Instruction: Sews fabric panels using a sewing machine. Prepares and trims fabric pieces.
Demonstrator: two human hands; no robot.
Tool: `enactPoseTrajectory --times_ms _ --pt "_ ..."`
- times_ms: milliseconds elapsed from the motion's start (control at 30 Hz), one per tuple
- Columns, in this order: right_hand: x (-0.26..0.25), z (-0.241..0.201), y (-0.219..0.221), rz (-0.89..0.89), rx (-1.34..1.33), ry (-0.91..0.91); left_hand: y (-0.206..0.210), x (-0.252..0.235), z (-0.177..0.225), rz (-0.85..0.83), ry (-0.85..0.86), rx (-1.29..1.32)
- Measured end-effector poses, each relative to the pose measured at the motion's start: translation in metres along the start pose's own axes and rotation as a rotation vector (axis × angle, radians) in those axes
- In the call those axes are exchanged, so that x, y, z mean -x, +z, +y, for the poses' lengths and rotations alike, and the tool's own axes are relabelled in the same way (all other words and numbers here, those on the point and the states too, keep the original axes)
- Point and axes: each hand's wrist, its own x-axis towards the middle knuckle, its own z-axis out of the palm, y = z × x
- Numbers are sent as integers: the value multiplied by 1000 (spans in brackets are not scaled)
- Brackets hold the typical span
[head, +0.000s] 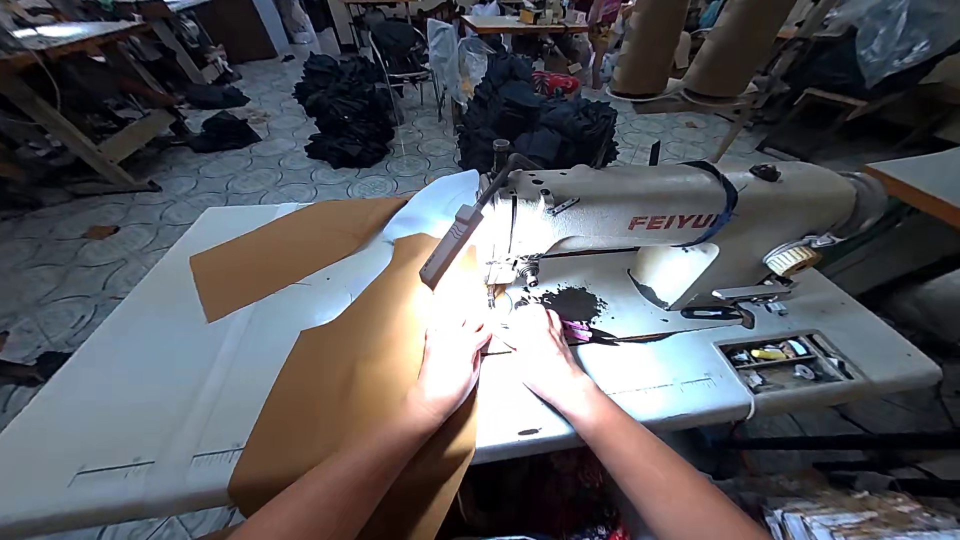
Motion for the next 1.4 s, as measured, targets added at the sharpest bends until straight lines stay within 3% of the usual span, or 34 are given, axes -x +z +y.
enactPoseTrajectory --times_ms 200,433,600,700,833,900,1000,1100,1167,1267,1333,1400 --pt "-18 6 9 35 -31 90 -7 -42 -13 -182 -123 19" --pt "20 5 18 456 -94 -56 -11 -61 -18 -294 -171 -8" --pt "43 20 11 539 -21 13 -34 -39 -7 -401 -178 3" --pt "53 38 3 591 5 64 -63 9 8 -327 -236 -32" --pt "71 53 -3 628 19 70 -130 43 24 -797 -533 -206" --pt "79 55 -3 632 1 60 -144 48 12 -897 -582 -271" --pt "84 52 3 642 -26 47 -152 42 -18 -825 -619 -303" --pt "78 42 6 616 -52 52 -144 6 -69 -721 -673 -341" --pt "71 37 11 613 -64 97 -139 -27 -103 -534 -660 -287" --pt "66 34 14 618 -88 139 -133 -60 -146 -93 -390 -219" --pt "69 40 14 601 -51 161 -135 -65 -135 52 -309 -169" --pt "74 54 23 565 0 153 -136 -50 -93 -28 -335 -139"
